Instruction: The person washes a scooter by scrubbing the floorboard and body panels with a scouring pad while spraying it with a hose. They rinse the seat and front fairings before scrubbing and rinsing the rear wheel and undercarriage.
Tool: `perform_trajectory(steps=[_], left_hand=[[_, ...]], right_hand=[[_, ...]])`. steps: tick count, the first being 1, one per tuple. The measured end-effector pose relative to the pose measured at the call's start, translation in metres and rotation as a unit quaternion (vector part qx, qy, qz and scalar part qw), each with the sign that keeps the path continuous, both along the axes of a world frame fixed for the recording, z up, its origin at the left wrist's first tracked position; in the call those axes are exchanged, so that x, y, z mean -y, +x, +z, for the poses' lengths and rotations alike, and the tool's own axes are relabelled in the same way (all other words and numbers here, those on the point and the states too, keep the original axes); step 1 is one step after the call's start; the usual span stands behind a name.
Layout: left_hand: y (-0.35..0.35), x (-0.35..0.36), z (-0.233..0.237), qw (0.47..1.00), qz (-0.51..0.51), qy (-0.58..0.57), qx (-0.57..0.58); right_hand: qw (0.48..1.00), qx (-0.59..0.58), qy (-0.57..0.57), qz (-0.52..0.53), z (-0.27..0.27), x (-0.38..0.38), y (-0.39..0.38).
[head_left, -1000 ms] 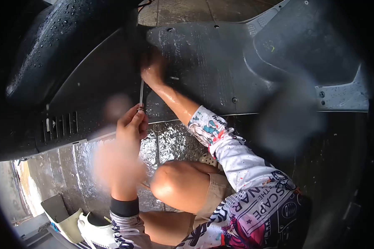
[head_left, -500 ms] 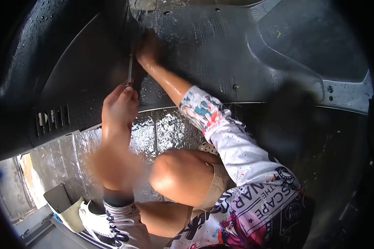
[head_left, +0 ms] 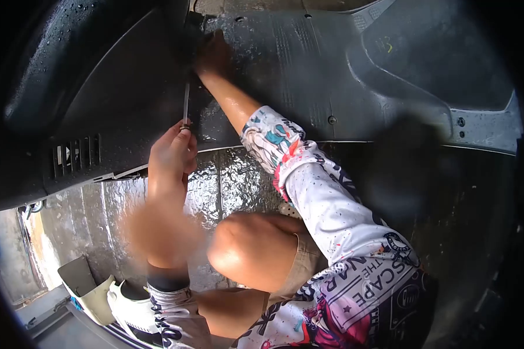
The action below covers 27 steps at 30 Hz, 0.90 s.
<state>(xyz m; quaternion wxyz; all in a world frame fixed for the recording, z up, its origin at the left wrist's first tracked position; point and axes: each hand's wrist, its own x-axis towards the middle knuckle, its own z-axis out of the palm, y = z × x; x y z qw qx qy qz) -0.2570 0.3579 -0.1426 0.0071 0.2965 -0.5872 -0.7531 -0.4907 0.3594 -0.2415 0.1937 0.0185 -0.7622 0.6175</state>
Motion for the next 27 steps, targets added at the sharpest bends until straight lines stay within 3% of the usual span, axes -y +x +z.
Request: perform_trajectory(steps=[2,5,7,10,11,12,14,16,17,18,20,22,24,26,27], left_hand=[[-0.009,-0.003,0.009,0.999,0.033,-0.023,0.001],[-0.004,-0.002,0.007,1.0,0.015,0.005,-0.012],[0.003,-0.009,0.007,1.0,0.014,0.009,-0.001],[-0.003,-0.001,0.0,0.999,0.014,0.015,-0.025],[-0.001,-0.001,0.004,1.0,0.01,0.014,-0.021],[0.0,-0.004,0.006,1.0,0.009,0.017,-0.021],[0.008,-0.004,0.006,1.0,0.006,0.016,-0.019],[-0.007,0.0,0.005,0.999,0.02,0.019,-0.047],[-0.005,0.001,0.004,0.999,0.013,0.02,-0.041],[0.005,0.003,0.004,0.999,0.009,0.02,-0.025],[0.014,0.003,0.009,0.999,0.0,0.029,-0.019],[0.027,0.0,0.021,0.998,0.013,0.066,-0.01],[0.037,-0.003,0.038,0.997,0.05,0.051,0.008],[0.041,0.002,0.029,0.996,0.089,-0.017,0.019],[0.044,0.005,0.033,0.99,0.119,-0.069,0.033]], right_hand=[[0.996,-0.081,-0.012,-0.04,0.006,0.004,0.03],[0.987,-0.106,-0.102,0.059,-0.021,0.003,0.024],[0.997,-0.017,0.048,-0.06,-0.033,0.019,-0.007],[0.98,-0.177,-0.085,0.026,-0.007,-0.006,0.044],[0.991,-0.099,-0.073,0.055,-0.007,-0.012,0.036],[0.992,0.122,-0.019,0.024,0.008,-0.01,0.017],[0.992,0.039,0.111,-0.04,0.018,0.0,0.02],[0.977,-0.199,-0.077,-0.009,0.01,-0.006,0.044],[0.979,-0.174,-0.107,0.008,-0.001,-0.004,0.042],[0.993,0.016,-0.096,0.061,-0.003,-0.008,0.032],[0.997,0.064,0.005,0.042,-0.021,0.005,0.011],[0.983,-0.156,0.097,0.011,0.009,-0.014,0.073],[0.963,-0.088,0.158,0.2,0.014,-0.046,0.109],[0.906,0.004,0.186,0.379,0.031,-0.062,0.142],[0.92,0.061,0.156,0.353,0.039,-0.047,0.158]])
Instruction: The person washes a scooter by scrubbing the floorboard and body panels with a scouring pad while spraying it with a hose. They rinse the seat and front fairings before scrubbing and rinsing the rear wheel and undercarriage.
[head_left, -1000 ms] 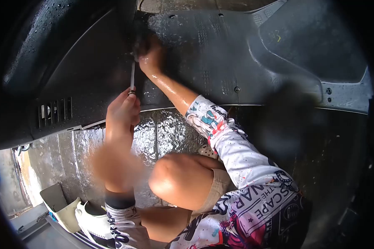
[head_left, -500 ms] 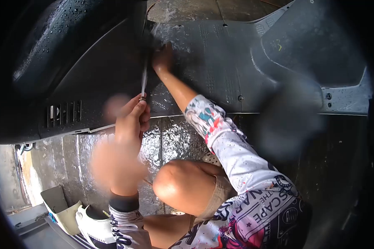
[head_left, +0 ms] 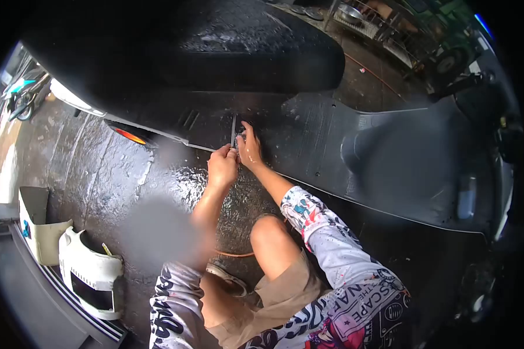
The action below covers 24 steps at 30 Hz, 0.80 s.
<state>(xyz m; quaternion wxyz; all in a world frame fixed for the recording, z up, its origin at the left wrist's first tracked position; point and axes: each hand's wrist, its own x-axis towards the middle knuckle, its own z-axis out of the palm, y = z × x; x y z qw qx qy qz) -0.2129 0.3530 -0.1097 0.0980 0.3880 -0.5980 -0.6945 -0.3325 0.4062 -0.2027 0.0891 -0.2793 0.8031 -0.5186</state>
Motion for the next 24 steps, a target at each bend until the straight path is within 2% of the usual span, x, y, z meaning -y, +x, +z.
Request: perform_trajectory(steps=[1,2,3,5,7,8,9,11,14,16,17,18,20,21,23,24], left_hand=[[0.01,0.001,0.003,0.998,0.028,-0.048,0.025],[0.021,0.007,-0.001,0.996,0.047,-0.068,0.035],[0.034,0.01,0.007,0.996,0.053,-0.064,0.041],[0.066,0.012,0.025,0.995,0.025,-0.087,0.043],[0.09,0.018,0.051,0.99,0.007,-0.131,0.06],[0.104,0.024,0.078,0.996,0.043,-0.062,0.047],[0.118,0.029,0.1,0.996,0.078,0.009,0.038],[0.14,0.043,0.13,0.981,0.135,0.135,0.021],[0.151,0.016,0.135,0.984,0.081,0.145,0.068],[0.155,-0.018,0.141,0.985,0.038,0.141,0.092],[0.155,-0.032,0.129,0.986,0.019,0.113,0.122],[0.156,-0.041,0.117,0.984,0.019,0.112,0.134],[0.16,-0.05,0.094,0.983,0.008,0.087,0.162],[0.162,-0.047,0.087,0.982,-0.003,0.062,0.179],[0.167,-0.034,0.087,0.981,0.036,0.151,0.115],[0.171,-0.024,0.077,0.984,0.027,0.131,0.121]], right_hand=[[0.997,0.064,-0.004,-0.042,0.002,0.021,0.024],[0.997,0.033,-0.007,-0.07,-0.007,0.041,0.042],[0.982,0.169,-0.023,-0.077,0.02,0.05,0.067],[0.981,0.187,-0.047,-0.005,0.054,0.041,0.117],[0.909,0.399,-0.122,0.013,0.047,0.02,0.135],[0.97,0.24,-0.028,0.02,0.06,-0.009,0.15],[0.994,0.076,0.071,0.025,0.073,-0.043,0.164],[0.981,0.118,0.152,-0.024,0.101,-0.121,0.173],[0.953,0.109,0.26,-0.111,0.116,-0.264,0.19],[0.904,0.145,0.353,-0.19,0.139,-0.358,0.216],[0.896,0.125,0.362,-0.225,0.134,-0.411,0.234],[0.856,0.152,0.427,-0.248,0.139,-0.454,0.249],[0.819,0.22,0.427,-0.314,0.138,-0.529,0.292],[0.819,0.26,0.388,-0.333,0.167,-0.539,0.313],[0.825,0.244,0.405,-0.308,0.175,-0.577,0.36],[0.817,0.278,0.398,-0.311,0.191,-0.578,0.378]])
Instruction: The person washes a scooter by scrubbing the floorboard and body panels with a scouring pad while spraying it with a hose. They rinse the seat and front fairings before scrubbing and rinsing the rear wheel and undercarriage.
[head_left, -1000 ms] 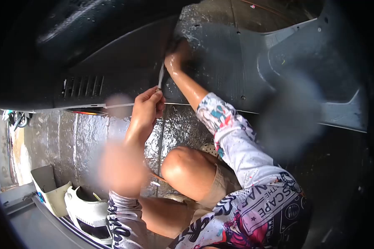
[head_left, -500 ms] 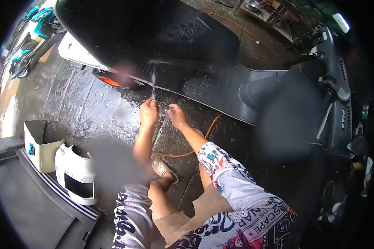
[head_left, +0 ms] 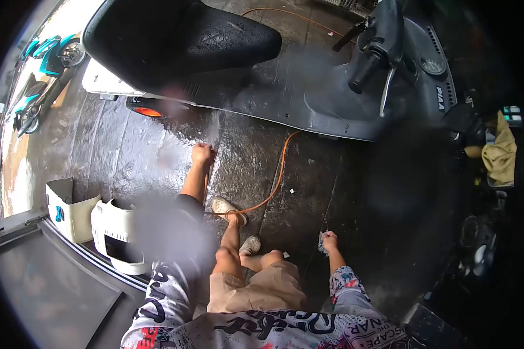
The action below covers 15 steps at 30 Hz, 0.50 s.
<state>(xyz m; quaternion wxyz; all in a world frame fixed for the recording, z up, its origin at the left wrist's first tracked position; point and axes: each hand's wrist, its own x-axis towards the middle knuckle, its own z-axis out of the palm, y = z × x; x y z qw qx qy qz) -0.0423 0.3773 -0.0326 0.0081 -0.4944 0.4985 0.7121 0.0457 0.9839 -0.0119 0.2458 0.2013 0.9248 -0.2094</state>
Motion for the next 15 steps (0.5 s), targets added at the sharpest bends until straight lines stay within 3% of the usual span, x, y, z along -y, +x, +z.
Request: perform_trajectory(steps=[3,6,7,9,10,11,13,14,15], left_hand=[[-0.009,0.002,0.044,0.999,0.029,-0.039,0.024],[-0.004,0.009,0.033,0.989,-0.069,-0.125,0.034],[-0.008,0.022,-0.005,0.966,-0.134,-0.199,0.096],[-0.014,0.022,-0.039,0.961,-0.147,-0.231,0.042],[-0.02,-0.017,0.024,0.976,-0.069,-0.196,0.061],[-0.021,-0.027,0.04,0.937,-0.195,-0.278,0.076],[-0.04,-0.026,0.003,0.97,-0.167,-0.168,0.052],[-0.052,-0.028,-0.027,0.969,-0.135,-0.201,0.055],[-0.056,-0.039,-0.009,0.966,-0.156,-0.201,0.052]], right_hand=[[0.998,0.001,-0.069,-0.002,-0.018,-0.023,0.062],[0.993,0.01,-0.119,-0.008,0.0,-0.024,0.122],[0.988,0.0,-0.155,-0.017,0.009,-0.02,0.133],[0.981,-0.024,-0.191,-0.027,0.027,-0.013,0.153],[0.978,-0.014,-0.202,-0.045,0.034,-0.014,0.166],[0.975,-0.001,-0.211,-0.065,0.038,-0.017,0.184],[0.976,-0.011,-0.199,-0.086,0.025,-0.033,0.223],[0.979,-0.017,-0.18,-0.095,0.016,-0.041,0.244],[0.977,-0.02,-0.179,-0.115,0.006,-0.046,0.267]])
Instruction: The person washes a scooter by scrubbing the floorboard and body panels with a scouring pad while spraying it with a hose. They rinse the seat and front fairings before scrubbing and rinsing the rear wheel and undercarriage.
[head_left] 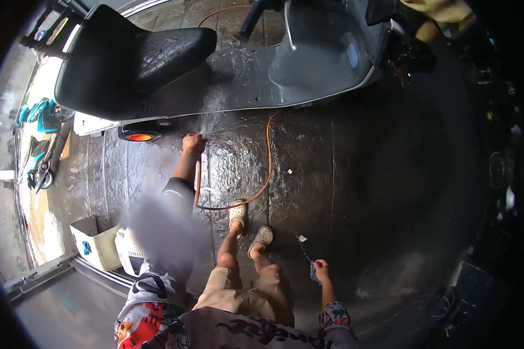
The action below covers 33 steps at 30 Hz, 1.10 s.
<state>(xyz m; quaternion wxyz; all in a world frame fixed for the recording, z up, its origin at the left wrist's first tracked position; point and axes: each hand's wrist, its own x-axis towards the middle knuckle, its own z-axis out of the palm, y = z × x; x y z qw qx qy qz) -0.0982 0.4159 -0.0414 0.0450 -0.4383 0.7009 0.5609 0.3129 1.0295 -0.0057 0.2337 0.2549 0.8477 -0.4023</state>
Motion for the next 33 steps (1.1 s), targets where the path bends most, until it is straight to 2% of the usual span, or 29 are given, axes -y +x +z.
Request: perform_trajectory(steps=[1,2,4,6,8,9,10,12,14,17,19,20,21,23,24,26,28,30,33], left_hand=[[-0.001,-0.016,0.035,0.896,-0.313,-0.314,-0.029],[-0.012,-0.025,0.034,0.849,-0.402,-0.344,0.011],[-0.032,-0.043,0.034,0.722,-0.566,-0.395,0.053],[-0.042,-0.058,0.042,0.729,-0.524,-0.433,0.079],[-0.062,-0.059,0.063,0.766,-0.507,-0.38,0.109],[-0.073,-0.046,0.039,0.817,-0.462,-0.345,0.022],[-0.083,-0.025,0.016,0.858,-0.408,-0.312,0.014],[-0.108,-0.008,0.023,0.938,-0.262,-0.225,0.028],[-0.128,0.002,0.035,0.969,-0.17,-0.175,0.038],[-0.149,0.004,0.031,0.982,-0.123,-0.14,0.04],[-0.154,-0.004,0.003,0.989,-0.109,-0.101,-0.021],[-0.135,-0.065,0.086,0.992,-0.092,-0.068,0.047],[-0.129,-0.082,0.086,0.995,-0.092,-0.039,-0.028],[-0.129,-0.1,0.085,0.99,-0.12,-0.068,-0.022],[-0.134,-0.099,0.078,0.986,-0.14,-0.09,-0.004],[-0.133,-0.09,0.093,0.991,-0.092,-0.098,-0.001],[-0.137,-0.068,0.091,0.993,-0.047,-0.109,0.001],[-0.144,-0.029,0.053,0.99,-0.005,-0.112,0.081],[-0.145,-0.001,-0.014,0.977,-0.071,-0.155,0.13]], right_hand=[[0.999,0.01,-0.008,-0.046,-0.015,-0.007,0.022],[0.996,0.018,-0.017,-0.091,-0.032,-0.015,0.042],[0.993,0.017,-0.01,-0.116,-0.053,-0.015,0.072],[0.989,0.006,-0.016,-0.144,-0.055,0.001,0.084],[0.986,0.028,-0.028,-0.163,-0.056,0.023,0.079],[0.983,0.045,-0.037,-0.172,-0.051,0.036,0.069],[0.982,0.046,-0.039,-0.178,-0.043,0.049,0.059],[0.983,0.011,-0.062,-0.17,-0.021,0.076,0.032],[0.982,0.013,-0.074,-0.176,-0.016,0.093,0.016],[0.991,0.003,-0.043,-0.123,0.0,0.111,-0.006],[0.993,-0.002,-0.028,-0.114,0.008,0.117,-0.012],[0.995,-0.006,-0.012,-0.103,0.01,0.118,-0.015],[0.995,-0.008,-0.01,-0.1,0.0,0.115,-0.009],[0.993,-0.001,-0.028,-0.119,-0.03,0.104,0.01],[0.993,-0.002,-0.026,-0.112,-0.02,0.101,0.005],[0.99,0.018,-0.036,-0.134,0.006,0.099,-0.006],[0.991,0.021,-0.026,-0.133,-0.004,0.088,0.001],[0.992,0.033,0.011,-0.121,-0.004,0.084,-0.003],[0.992,0.045,0.022,-0.112,-0.011,0.086,-0.011]])
